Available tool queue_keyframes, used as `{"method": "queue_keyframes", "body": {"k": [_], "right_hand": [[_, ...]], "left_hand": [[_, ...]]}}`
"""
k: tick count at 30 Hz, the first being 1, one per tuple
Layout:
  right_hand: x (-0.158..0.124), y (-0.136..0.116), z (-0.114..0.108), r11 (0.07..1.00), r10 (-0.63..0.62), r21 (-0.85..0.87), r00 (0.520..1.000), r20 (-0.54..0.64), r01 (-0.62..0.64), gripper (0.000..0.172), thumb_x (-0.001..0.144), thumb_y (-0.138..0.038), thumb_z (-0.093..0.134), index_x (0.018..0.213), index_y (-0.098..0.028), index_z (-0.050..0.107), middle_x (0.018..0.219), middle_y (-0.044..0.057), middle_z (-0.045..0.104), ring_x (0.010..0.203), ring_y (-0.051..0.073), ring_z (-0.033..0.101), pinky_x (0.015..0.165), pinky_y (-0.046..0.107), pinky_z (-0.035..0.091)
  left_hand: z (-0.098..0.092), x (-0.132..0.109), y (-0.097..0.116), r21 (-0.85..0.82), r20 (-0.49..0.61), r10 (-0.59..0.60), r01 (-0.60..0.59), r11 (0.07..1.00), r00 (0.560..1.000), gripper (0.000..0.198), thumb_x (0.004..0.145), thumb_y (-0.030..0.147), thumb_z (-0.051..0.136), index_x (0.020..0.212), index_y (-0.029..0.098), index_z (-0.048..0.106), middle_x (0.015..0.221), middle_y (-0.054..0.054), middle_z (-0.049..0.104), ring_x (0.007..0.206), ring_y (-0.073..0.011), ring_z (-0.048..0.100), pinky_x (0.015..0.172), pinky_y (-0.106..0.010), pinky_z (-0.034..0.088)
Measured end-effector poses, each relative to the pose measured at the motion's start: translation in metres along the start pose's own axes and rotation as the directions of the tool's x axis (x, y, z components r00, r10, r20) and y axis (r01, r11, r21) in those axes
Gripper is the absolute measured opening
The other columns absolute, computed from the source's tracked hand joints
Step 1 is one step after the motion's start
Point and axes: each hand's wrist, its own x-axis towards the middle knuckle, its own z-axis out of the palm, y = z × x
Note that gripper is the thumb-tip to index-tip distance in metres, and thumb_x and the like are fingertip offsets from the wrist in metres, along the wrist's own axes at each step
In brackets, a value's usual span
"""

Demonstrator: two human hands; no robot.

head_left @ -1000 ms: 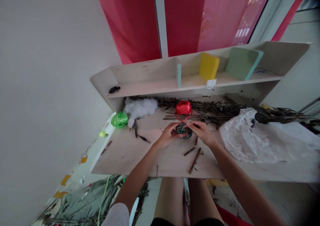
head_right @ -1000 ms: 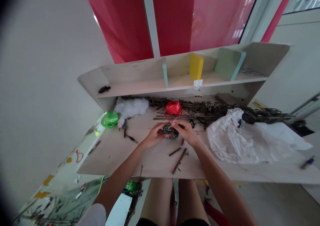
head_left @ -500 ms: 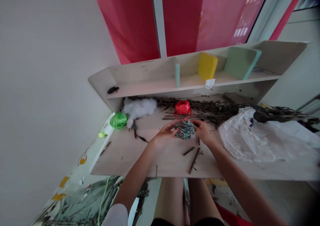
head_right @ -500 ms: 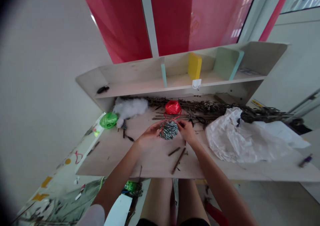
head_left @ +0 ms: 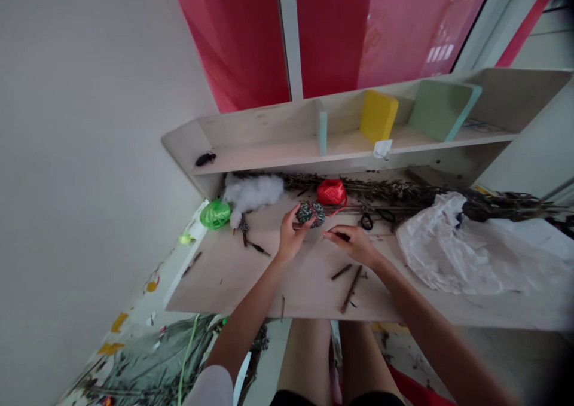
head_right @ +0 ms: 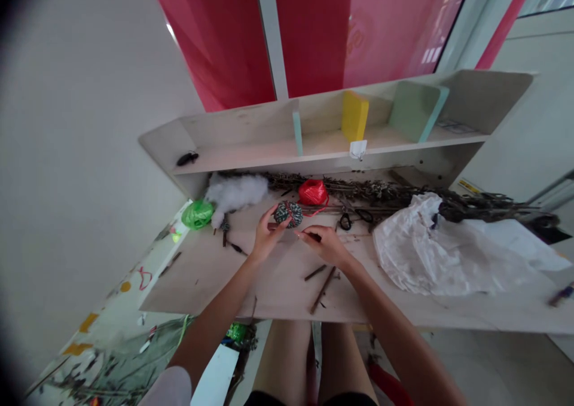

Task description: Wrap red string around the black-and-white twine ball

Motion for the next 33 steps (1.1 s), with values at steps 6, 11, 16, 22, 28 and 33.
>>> {"method": "queue_keyframes", "body": {"k": [6, 11, 16, 22, 28, 33], "right_hand": [[0.0, -0.005, -0.007, 0.996, 0.05, 0.082, 0.996, -0.073, -0.044, 0.043, 0.081, -0.054, 0.054, 0.065, -0.017, 0.065, 0.058, 0.0, 0.053, 0.05, 0.01, 0.041, 0.048, 0.025, 0.034], [0.004, -0.001, -0.016, 0.973, 0.149, 0.214, 0.943, -0.298, -0.086, 0.042, 0.074, -0.057, 0.061, 0.064, -0.016, 0.066, 0.06, 0.002, 0.059, 0.056, 0.012, 0.049, 0.053, 0.024, 0.039], [0.008, 0.009, -0.023, 0.914, 0.284, 0.388, 0.871, -0.4, -0.12, 0.044, 0.064, -0.059, 0.067, 0.058, -0.016, 0.063, 0.05, -0.002, 0.05, 0.045, 0.008, 0.038, 0.045, 0.023, 0.031], [0.008, 0.009, -0.022, 0.968, 0.188, 0.228, 0.904, -0.384, -0.104, 0.043, 0.072, -0.058, 0.061, 0.066, -0.016, 0.068, 0.056, 0.001, 0.058, 0.053, 0.012, 0.049, 0.052, 0.024, 0.037], [0.007, 0.007, -0.011, 0.99, 0.121, 0.115, 0.933, -0.34, -0.086, 0.042, 0.076, -0.058, 0.057, 0.067, -0.018, 0.069, 0.067, 0.004, 0.066, 0.06, 0.015, 0.055, 0.058, 0.026, 0.042], [0.009, 0.016, -0.008, 0.99, 0.127, 0.098, 0.93, -0.344, -0.099, 0.044, 0.073, -0.06, 0.056, 0.062, -0.018, 0.065, 0.058, 0.003, 0.06, 0.054, 0.015, 0.049, 0.053, 0.027, 0.039]], "left_hand": [[0.0, -0.008, -0.005, 0.238, 0.359, 0.196, -0.292, 0.926, 0.913, 0.055, 0.078, 0.032, 0.065, 0.131, 0.03, 0.05, 0.131, -0.008, 0.049, 0.117, -0.0234, 0.051, 0.093, -0.037, 0.048], [0.002, -0.01, 0.004, -0.008, 0.561, 0.142, -0.166, 0.986, 0.816, 0.059, 0.072, 0.038, 0.071, 0.128, 0.026, 0.054, 0.13, -0.011, 0.05, 0.112, -0.0241, 0.054, 0.082, -0.032, 0.052], [-0.001, -0.012, 0.018, -0.126, 0.67, -0.07, 0.206, 0.97, 0.739, 0.071, 0.066, 0.039, 0.077, 0.131, 0.023, 0.053, 0.125, -0.012, 0.058, 0.093, -0.021, 0.064, 0.083, -0.033, 0.05], [-0.009, -0.011, 0.023, -0.23, 0.807, -0.047, 0.386, 0.893, 0.588, 0.066, 0.066, 0.03, 0.078, 0.127, 0.024, 0.056, 0.136, -0.012, 0.051, 0.106, -0.0231, 0.06, 0.091, -0.036, 0.045], [-0.01, -0.015, 0.026, -0.239, 0.864, -0.027, 0.457, 0.857, 0.503, 0.058, 0.066, 0.029, 0.079, 0.121, 0.022, 0.062, 0.137, -0.013, 0.05, 0.121, -0.0281, 0.051, 0.097, -0.037, 0.042], [-0.007, -0.009, 0.019, -0.46, 0.665, -0.101, 0.512, 0.725, 0.74, 0.064, 0.063, 0.037, 0.08, 0.121, 0.022, 0.059, 0.129, -0.011, 0.057, 0.103, -0.0241, 0.062, 0.088, -0.036, 0.048]]}}
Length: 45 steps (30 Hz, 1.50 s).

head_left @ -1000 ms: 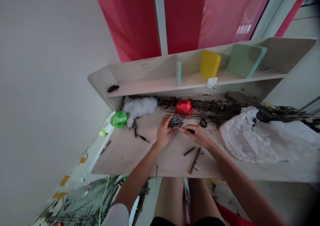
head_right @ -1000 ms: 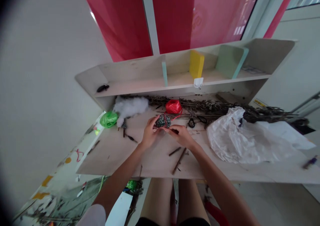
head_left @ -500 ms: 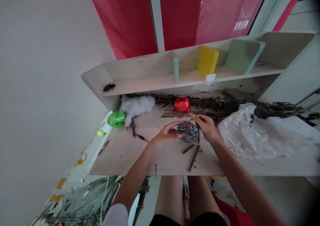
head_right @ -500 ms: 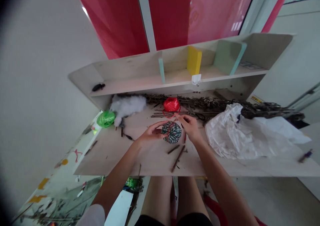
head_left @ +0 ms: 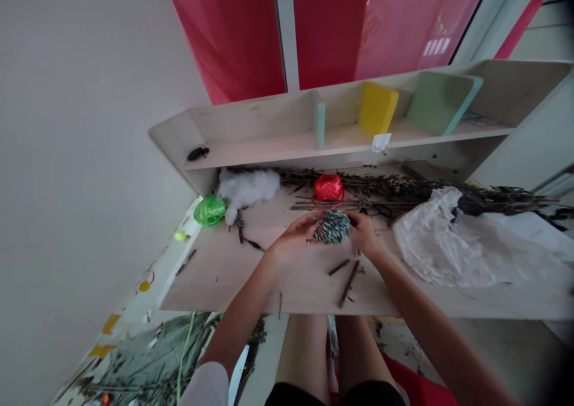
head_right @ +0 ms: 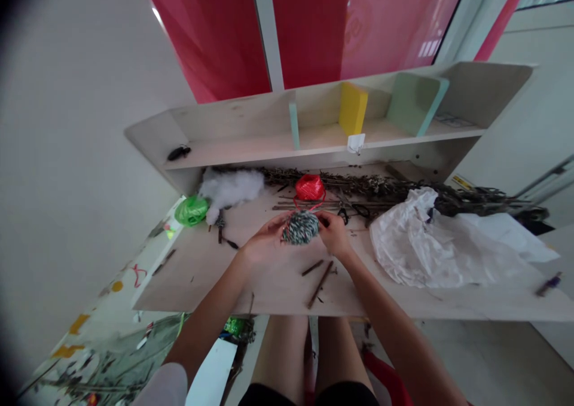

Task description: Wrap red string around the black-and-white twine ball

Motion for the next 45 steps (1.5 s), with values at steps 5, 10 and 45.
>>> {"method": "queue_keyframes", "body": {"k": [5, 10, 45], "right_hand": [[0.0, 0.004, 0.0, 0.998, -0.023, -0.064, 0.999, -0.037, 0.02, 0.045, 0.078, -0.058, 0.053, 0.065, -0.017, 0.065, 0.051, 0.0, 0.046, 0.049, 0.011, 0.036, 0.047, 0.025, 0.029], [0.001, 0.004, -0.004, 0.998, -0.009, -0.056, 0.999, -0.053, 0.006, 0.048, 0.078, -0.06, 0.053, 0.067, -0.016, 0.067, 0.055, 0.001, 0.049, 0.052, 0.012, 0.039, 0.049, 0.025, 0.03], [0.003, -0.003, -0.007, 0.917, 0.22, 0.347, 0.975, -0.023, -0.199, 0.046, 0.065, -0.064, 0.065, 0.065, -0.019, 0.054, 0.047, -0.007, 0.029, 0.042, 0.006, 0.021, 0.04, 0.024, 0.017]], "left_hand": [[-0.008, 0.007, 0.003, 0.0, -0.314, 0.016, -0.017, 1.0, 0.949, 0.062, 0.068, 0.04, 0.075, 0.124, 0.025, 0.054, 0.102, -0.003, 0.069, 0.064, -0.0105, 0.065, 0.068, -0.025, 0.051], [-0.007, 0.007, 0.004, -0.056, -0.304, 0.002, -0.019, 0.998, 0.953, 0.057, 0.065, 0.036, 0.078, 0.117, 0.025, 0.056, 0.093, 0.0, 0.069, 0.063, -0.011, 0.065, 0.065, -0.024, 0.051], [0.013, 0.004, -0.019, 0.711, 0.114, 0.271, -0.269, 0.65, 0.956, 0.052, 0.075, 0.037, 0.069, 0.124, 0.026, 0.058, 0.126, -0.011, 0.054, 0.112, -0.0243, 0.054, 0.083, -0.031, 0.051]]}}
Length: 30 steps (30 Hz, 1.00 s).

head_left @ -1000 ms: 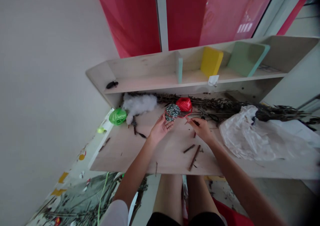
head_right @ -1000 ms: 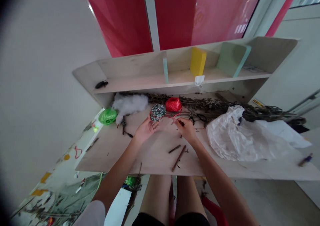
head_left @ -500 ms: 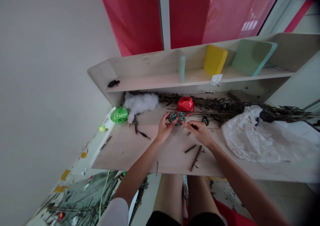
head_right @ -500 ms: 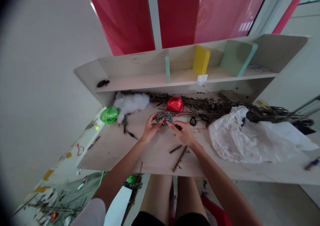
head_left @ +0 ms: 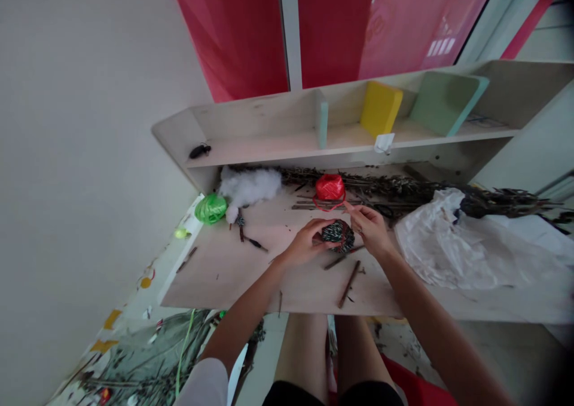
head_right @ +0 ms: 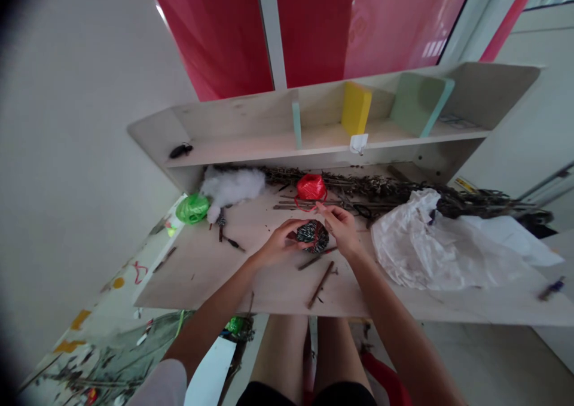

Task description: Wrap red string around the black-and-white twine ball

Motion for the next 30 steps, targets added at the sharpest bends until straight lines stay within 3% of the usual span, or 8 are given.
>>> {"method": "queue_keyframes", "body": {"k": [6, 8, 12, 14, 17, 20, 25, 30], "right_hand": [[0.004, 0.006, -0.004, 0.996, -0.043, -0.083, 0.993, -0.113, 0.034, 0.045, 0.063, -0.063, 0.066, 0.064, -0.018, 0.059, 0.049, -0.004, 0.039, 0.045, 0.008, 0.029, 0.043, 0.024, 0.022], [0.005, 0.005, -0.004, 0.996, -0.012, -0.084, 0.993, -0.118, 0.002, 0.046, 0.06, -0.064, 0.067, 0.064, -0.018, 0.059, 0.049, -0.004, 0.041, 0.045, 0.009, 0.03, 0.043, 0.025, 0.022], [0.007, 0.008, -0.004, 0.99, -0.015, -0.143, 0.996, -0.084, 0.003, 0.049, 0.059, -0.066, 0.066, 0.062, -0.018, 0.06, 0.05, -0.002, 0.046, 0.046, 0.01, 0.034, 0.044, 0.025, 0.025], [0.007, 0.011, -0.003, 0.973, -0.079, -0.223, 0.996, -0.048, 0.066, 0.048, 0.061, -0.066, 0.063, 0.061, -0.018, 0.06, 0.05, -0.001, 0.046, 0.047, 0.01, 0.035, 0.045, 0.025, 0.026], [0.006, 0.015, -0.002, 0.931, -0.144, -0.333, 0.989, 0.038, 0.148, 0.046, 0.068, -0.062, 0.06, 0.062, -0.017, 0.064, 0.052, 0.0, 0.047, 0.049, 0.011, 0.036, 0.047, 0.026, 0.026], [0.005, 0.019, 0.0, 0.914, -0.142, -0.369, 0.986, 0.092, 0.166, 0.043, 0.074, -0.057, 0.058, 0.066, -0.016, 0.068, 0.054, 0.0, 0.049, 0.049, 0.011, 0.037, 0.048, 0.026, 0.027], [0.005, 0.026, 0.001, 0.92, -0.137, -0.358, 0.987, 0.081, 0.157, 0.042, 0.074, -0.056, 0.06, 0.066, -0.016, 0.069, 0.052, 0.0, 0.048, 0.049, 0.01, 0.036, 0.049, 0.026, 0.026], [0.007, 0.03, -0.001, 0.921, -0.123, -0.363, 0.99, 0.075, 0.142, 0.041, 0.074, -0.055, 0.06, 0.068, -0.016, 0.07, 0.052, 0.0, 0.048, 0.048, 0.01, 0.035, 0.047, 0.026, 0.024]], "left_hand": [[-0.006, 0.001, 0.012, -0.207, 0.019, -0.22, 0.219, 0.954, 0.975, 0.065, 0.063, 0.041, 0.077, 0.123, 0.022, 0.059, 0.12, -0.011, 0.061, 0.083, -0.0176, 0.064, 0.074, -0.029, 0.05], [-0.008, 0.001, 0.015, -0.337, 0.065, -0.265, 0.272, 0.901, 0.962, 0.07, 0.062, 0.041, 0.079, 0.125, 0.021, 0.058, 0.118, -0.011, 0.063, 0.087, -0.0197, 0.064, 0.077, -0.03, 0.05], [-0.012, 0.002, 0.014, -0.604, 0.021, -0.264, 0.223, 0.765, 0.964, 0.068, 0.06, 0.039, 0.081, 0.122, 0.021, 0.059, 0.127, -0.009, 0.058, 0.103, -0.0231, 0.062, 0.087, -0.033, 0.049], [-0.015, 0.003, 0.01, -0.688, -0.03, -0.295, 0.195, 0.699, 0.955, 0.064, 0.062, 0.04, 0.079, 0.121, 0.025, 0.058, 0.128, -0.007, 0.058, 0.098, -0.0208, 0.063, 0.083, -0.032, 0.05], [-0.024, 0.006, 0.001, -0.76, -0.108, -0.409, 0.19, 0.622, 0.906, 0.055, 0.071, 0.044, 0.073, 0.12, 0.029, 0.055, 0.109, -0.003, 0.067, 0.078, -0.0144, 0.066, 0.074, -0.03, 0.052], [-0.033, 0.008, -0.006, -0.832, -0.174, -0.518, 0.157, 0.532, 0.838, 0.035, 0.08, 0.04, 0.064, 0.113, 0.028, 0.057, 0.091, 0.0, 0.069, 0.071, -0.0115, 0.065, 0.072, -0.027, 0.051], [-0.039, 0.011, -0.011, -0.94, -0.121, -0.606, 0.105, 0.324, 0.786, 0.012, 0.086, 0.028, 0.058, 0.095, 0.021, 0.059, 0.075, 0.001, 0.067, 0.067, -0.0122, 0.066, 0.068, -0.026, 0.05], [-0.04, 0.012, -0.014, -0.96, -0.06, -0.653, 0.134, 0.244, 0.755, 0.015, 0.09, 0.028, 0.051, 0.089, 0.016, 0.06, 0.069, -0.002, 0.066, 0.064, -0.0132, 0.065, 0.065, -0.026, 0.049]]}}
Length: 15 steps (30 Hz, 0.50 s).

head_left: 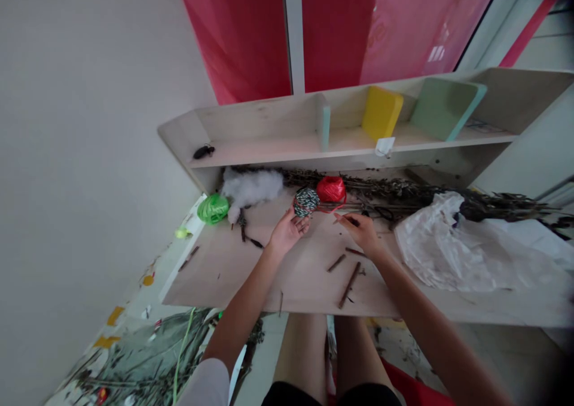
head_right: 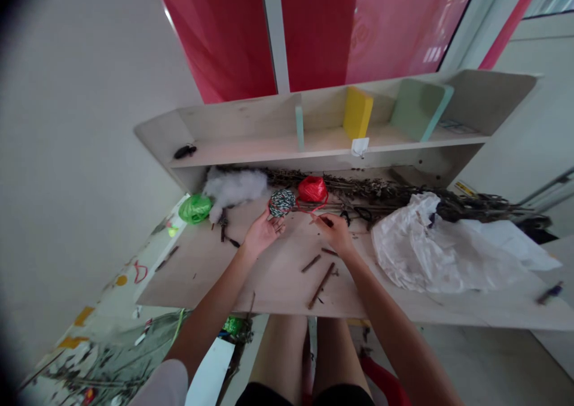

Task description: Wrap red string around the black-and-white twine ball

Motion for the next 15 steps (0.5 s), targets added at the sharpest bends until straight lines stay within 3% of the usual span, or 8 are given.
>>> {"method": "queue_keyframes", "body": {"k": [8, 15], "right_hand": [[0.0, 0.0, 0.0, 1.0, 0.001, -0.012, 0.999, 0.036, 0.0, 0.043, 0.073, -0.057, 0.06, 0.065, -0.015, 0.069, 0.053, 0.001, 0.052, 0.048, 0.01, 0.038, 0.048, 0.026, 0.027], [-0.003, -0.009, 0.0, 1.0, 0.023, 0.008, 0.996, 0.082, -0.023, 0.046, 0.07, -0.059, 0.062, 0.065, -0.014, 0.069, 0.05, 0.0, 0.049, 0.047, 0.009, 0.035, 0.047, 0.025, 0.025]], "left_hand": [[-0.001, 0.004, 0.001, -0.025, -0.057, -0.053, 0.051, 0.998, 0.997, 0.028, 0.091, 0.037, 0.046, 0.082, 0.017, 0.062, 0.067, -0.003, 0.063, 0.058, -0.0129, 0.061, 0.065, -0.029, 0.05], [0.003, 0.0, 0.004, -0.119, -0.074, -0.073, 0.063, 0.991, 0.995, 0.047, 0.093, 0.042, 0.034, 0.113, 0.008, 0.058, 0.076, -0.012, 0.068, 0.07, -0.0174, 0.066, 0.064, -0.027, 0.053]]}}
